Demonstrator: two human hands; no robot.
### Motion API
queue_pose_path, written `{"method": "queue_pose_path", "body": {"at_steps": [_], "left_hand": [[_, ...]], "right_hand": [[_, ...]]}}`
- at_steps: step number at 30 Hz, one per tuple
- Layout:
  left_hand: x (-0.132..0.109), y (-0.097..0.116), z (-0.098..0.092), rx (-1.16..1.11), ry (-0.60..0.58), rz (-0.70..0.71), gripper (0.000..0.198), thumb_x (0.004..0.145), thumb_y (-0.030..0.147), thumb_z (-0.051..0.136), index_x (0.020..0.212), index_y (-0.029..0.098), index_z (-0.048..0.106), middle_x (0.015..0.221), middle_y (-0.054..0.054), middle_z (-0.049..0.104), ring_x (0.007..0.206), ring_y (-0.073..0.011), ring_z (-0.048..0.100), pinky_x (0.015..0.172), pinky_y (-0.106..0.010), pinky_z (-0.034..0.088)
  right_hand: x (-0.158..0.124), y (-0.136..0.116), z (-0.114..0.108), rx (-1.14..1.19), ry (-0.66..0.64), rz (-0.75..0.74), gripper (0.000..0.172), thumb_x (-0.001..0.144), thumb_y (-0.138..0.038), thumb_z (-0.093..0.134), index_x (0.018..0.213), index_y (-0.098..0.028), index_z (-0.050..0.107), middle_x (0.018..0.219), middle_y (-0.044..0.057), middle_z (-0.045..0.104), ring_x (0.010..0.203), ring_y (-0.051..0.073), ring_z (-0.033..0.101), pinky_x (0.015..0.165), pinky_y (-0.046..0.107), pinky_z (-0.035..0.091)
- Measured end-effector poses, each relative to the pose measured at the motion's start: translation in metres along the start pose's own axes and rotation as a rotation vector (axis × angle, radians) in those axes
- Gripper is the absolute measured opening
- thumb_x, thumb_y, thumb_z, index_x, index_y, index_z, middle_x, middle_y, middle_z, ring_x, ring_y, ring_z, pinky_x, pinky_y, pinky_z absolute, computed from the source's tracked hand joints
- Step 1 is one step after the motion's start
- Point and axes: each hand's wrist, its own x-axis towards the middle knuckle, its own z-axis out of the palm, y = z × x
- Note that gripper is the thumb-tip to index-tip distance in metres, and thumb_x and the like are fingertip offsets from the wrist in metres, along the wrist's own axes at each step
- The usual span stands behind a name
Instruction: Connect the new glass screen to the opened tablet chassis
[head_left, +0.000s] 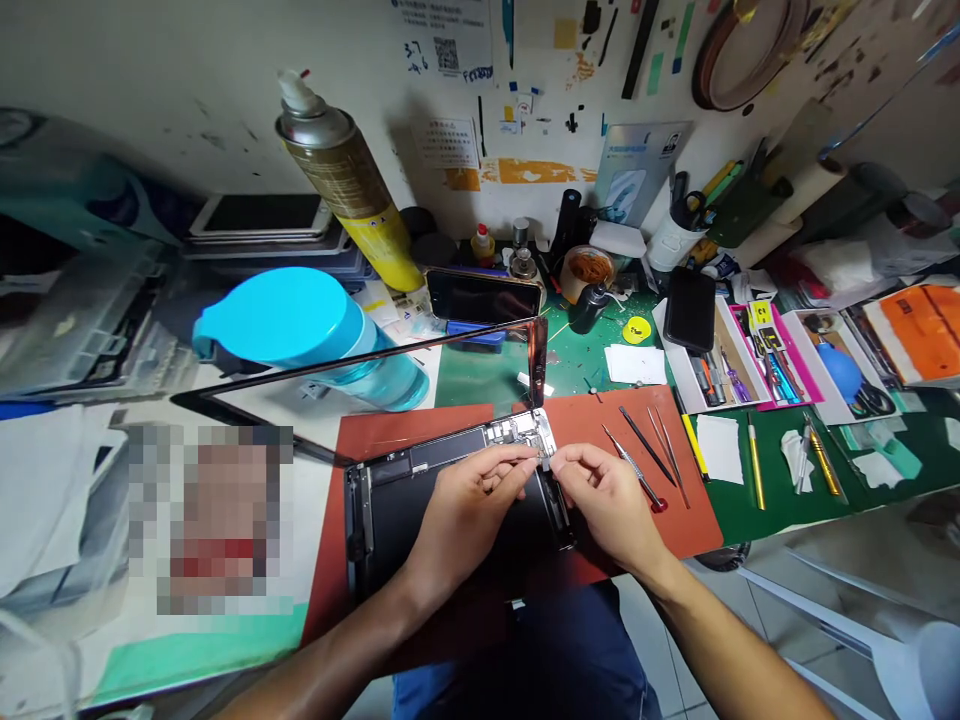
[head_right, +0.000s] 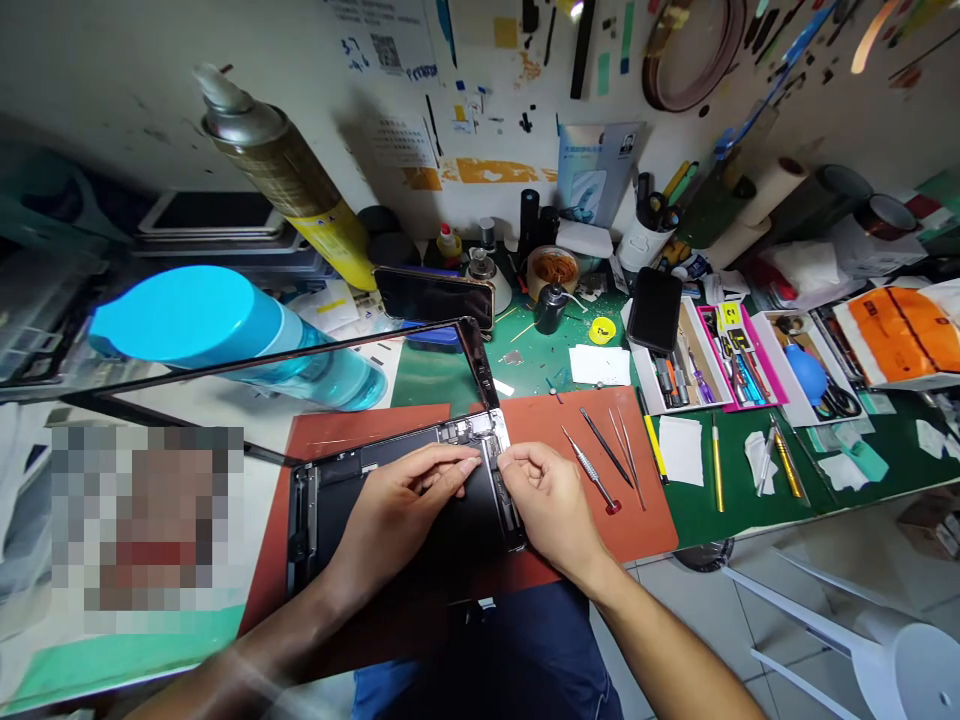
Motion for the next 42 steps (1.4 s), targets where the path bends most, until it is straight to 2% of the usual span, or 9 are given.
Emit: {"method": "queue_pose_path", "body": {"at_steps": [2, 5, 9, 15, 28, 33, 36, 39, 42], "left_hand": [[0.0, -0.005, -0.006, 0.179, 0.025, 0.182, 0.019, 0.097, 0.039, 0.068, 0.098, 0.027, 0.082, 0.098, -0.003, 0.081, 0.087, -0.0201, 0.074, 0.081, -0.029, 0.056], [0.001, -0.012, -0.017, 0.464, -0.056, 0.449, 0.024, 0.105, 0.027, 0.055, 0.104, 0.027, 0.079, 0.111, -0.003, 0.079, 0.103, -0.0197, 0.073, 0.093, -0.029, 0.055], [0.007, -0.018, -0.026, 0.735, -0.144, 0.615, 0.027, 0.105, 0.015, 0.05, 0.112, 0.025, 0.074, 0.117, -0.004, 0.076, 0.105, -0.0196, 0.07, 0.097, -0.032, 0.055], [0.023, -0.012, -0.023, 0.996, -0.183, 0.598, 0.029, 0.101, 0.008, 0.049, 0.117, 0.02, 0.07, 0.115, -0.008, 0.073, 0.1, -0.0237, 0.067, 0.091, -0.037, 0.058], [0.031, -0.023, -0.015, 1.006, -0.182, 0.671, 0.034, 0.102, 0.008, 0.045, 0.126, 0.016, 0.068, 0.114, -0.011, 0.07, 0.099, -0.025, 0.065, 0.093, -0.041, 0.056], [0.032, -0.024, -0.014, 0.893, -0.046, 0.522, 0.028, 0.11, 0.025, 0.045, 0.118, 0.022, 0.072, 0.106, -0.006, 0.071, 0.094, -0.0198, 0.067, 0.086, -0.031, 0.054], [0.031, -0.022, -0.013, 0.863, -0.038, 0.453, 0.029, 0.11, 0.034, 0.047, 0.125, 0.023, 0.07, 0.107, -0.005, 0.073, 0.09, -0.0182, 0.069, 0.077, -0.028, 0.052], [0.029, -0.02, -0.013, 0.826, -0.092, 0.501, 0.028, 0.11, 0.031, 0.046, 0.117, 0.024, 0.072, 0.105, -0.004, 0.074, 0.088, -0.0187, 0.069, 0.074, -0.028, 0.051], [0.027, -0.02, -0.014, 0.806, -0.176, 0.614, 0.028, 0.109, 0.024, 0.045, 0.108, 0.026, 0.073, 0.104, -0.003, 0.075, 0.091, -0.0203, 0.07, 0.073, -0.029, 0.05]], "right_hand": [[0.006, 0.002, -0.005, -0.139, 0.066, -0.067, 0.033, 0.097, -0.05, 0.066, 0.094, -0.018, 0.074, 0.071, -0.001, 0.06, 0.062, 0.014, 0.05, 0.057, 0.026, 0.04], [0.02, 0.0, -0.011, -0.386, 0.128, -0.189, 0.033, 0.101, -0.046, 0.059, 0.091, -0.018, 0.074, 0.075, 0.001, 0.065, 0.064, 0.016, 0.053, 0.062, 0.028, 0.043], [0.038, -0.003, -0.006, -0.549, 0.1, -0.245, 0.032, 0.102, -0.039, 0.054, 0.091, -0.018, 0.075, 0.077, 0.002, 0.071, 0.063, 0.016, 0.057, 0.061, 0.028, 0.042], [0.054, -0.004, 0.008, -0.682, 0.125, -0.3, 0.028, 0.102, -0.033, 0.053, 0.091, -0.019, 0.075, 0.084, 0.005, 0.075, 0.065, 0.018, 0.059, 0.065, 0.031, 0.04], [0.056, -0.006, 0.013, -0.765, 0.136, -0.34, 0.03, 0.103, -0.036, 0.054, 0.089, -0.019, 0.075, 0.088, 0.009, 0.076, 0.076, 0.023, 0.065, 0.072, 0.033, 0.043], [0.053, -0.012, 0.01, -0.679, 0.091, -0.271, 0.031, 0.102, -0.038, 0.055, 0.087, -0.019, 0.075, 0.08, 0.004, 0.074, 0.064, 0.018, 0.06, 0.063, 0.03, 0.043], [0.047, -0.014, 0.01, -0.431, 0.014, -0.114, 0.031, 0.098, -0.044, 0.061, 0.089, -0.018, 0.075, 0.08, 0.003, 0.075, 0.064, 0.016, 0.06, 0.06, 0.027, 0.044], [0.037, -0.016, 0.012, -0.247, -0.033, -0.018, 0.032, 0.096, -0.046, 0.064, 0.091, -0.017, 0.076, 0.083, 0.003, 0.075, 0.068, 0.017, 0.063, 0.063, 0.027, 0.046], [0.026, -0.015, 0.006, -0.353, 0.008, -0.13, 0.033, 0.101, -0.046, 0.061, 0.091, -0.019, 0.078, 0.084, 0.003, 0.075, 0.075, 0.018, 0.065, 0.07, 0.029, 0.048]]}}
